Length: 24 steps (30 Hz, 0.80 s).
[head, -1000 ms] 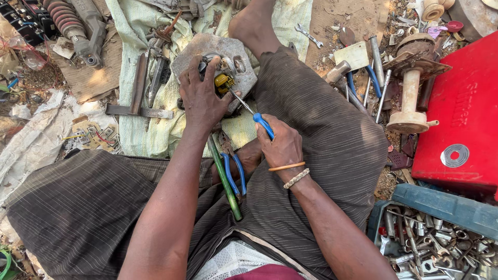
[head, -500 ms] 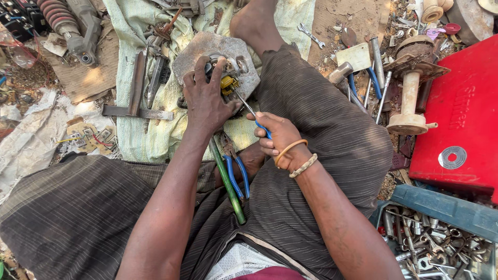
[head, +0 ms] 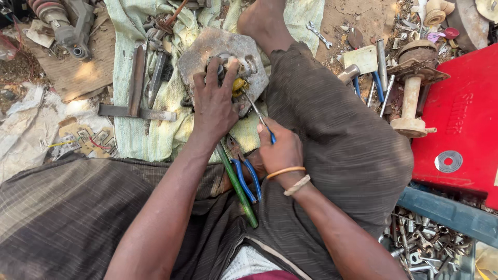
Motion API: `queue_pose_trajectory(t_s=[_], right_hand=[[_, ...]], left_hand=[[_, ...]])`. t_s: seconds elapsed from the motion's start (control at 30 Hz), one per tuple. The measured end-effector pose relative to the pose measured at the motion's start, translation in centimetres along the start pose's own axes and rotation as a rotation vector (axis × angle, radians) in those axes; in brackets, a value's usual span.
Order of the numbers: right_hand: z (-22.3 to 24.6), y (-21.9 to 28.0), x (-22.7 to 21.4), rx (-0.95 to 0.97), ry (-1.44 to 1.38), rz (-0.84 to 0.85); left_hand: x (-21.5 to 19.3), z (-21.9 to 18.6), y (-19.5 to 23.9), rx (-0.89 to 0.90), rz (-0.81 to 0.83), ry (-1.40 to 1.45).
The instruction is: The person sits on the ground and disassembles a carburetor using a screwdriver and pliers. They remove screws, extract internal components, and place them into a white bag. The person then uses a hammer and chisel to work on the carburetor body.
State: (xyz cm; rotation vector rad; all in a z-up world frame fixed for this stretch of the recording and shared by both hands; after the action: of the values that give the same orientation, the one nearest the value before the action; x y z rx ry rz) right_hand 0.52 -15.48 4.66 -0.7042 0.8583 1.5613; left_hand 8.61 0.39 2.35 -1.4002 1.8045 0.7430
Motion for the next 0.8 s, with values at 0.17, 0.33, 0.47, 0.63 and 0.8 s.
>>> queue_pose_trajectory(t_s=[0.17,0.33,0.47,0.63,0.8], right_hand=[[-1.0,0.4,0.7,0.004,0.338,0.059],[-3.5,-0.6,0.7,-0.012,-0.309,-0.011],[-6.0,1.2,4.8,0.440,-0.931,0.309],[-4.6,1.1,4.6,0.493,-1.112,0.375],[-4.6,0.9,3.7,0.509,-1.183,0.408]], left_hand=[[0.0,-0.6,0.2,-0.042,0.037,-0.095],[0.3,0.3,0.1,-0.134,0.063,-0.105],[1.5,0.6,0.4,-0.187,0.051,-0.060],[1.5,1.4,0.5,-0.209,-0.028,-0.085],[2.5,1.3,0.2,-0.235,-0.069,-0.061]])
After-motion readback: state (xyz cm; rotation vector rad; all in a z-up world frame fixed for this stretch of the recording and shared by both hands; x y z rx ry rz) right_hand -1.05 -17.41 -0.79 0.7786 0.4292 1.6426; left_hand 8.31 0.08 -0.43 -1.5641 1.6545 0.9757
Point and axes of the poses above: each hand's wrist, its own y-axis away from the middle knuckle, its own x-axis out of the palm, z = x × y, the point moved 8 cm from there along -y, towards the middle knuckle, and after that the axes turned 11 degrees about z, right-handed, at the moved point
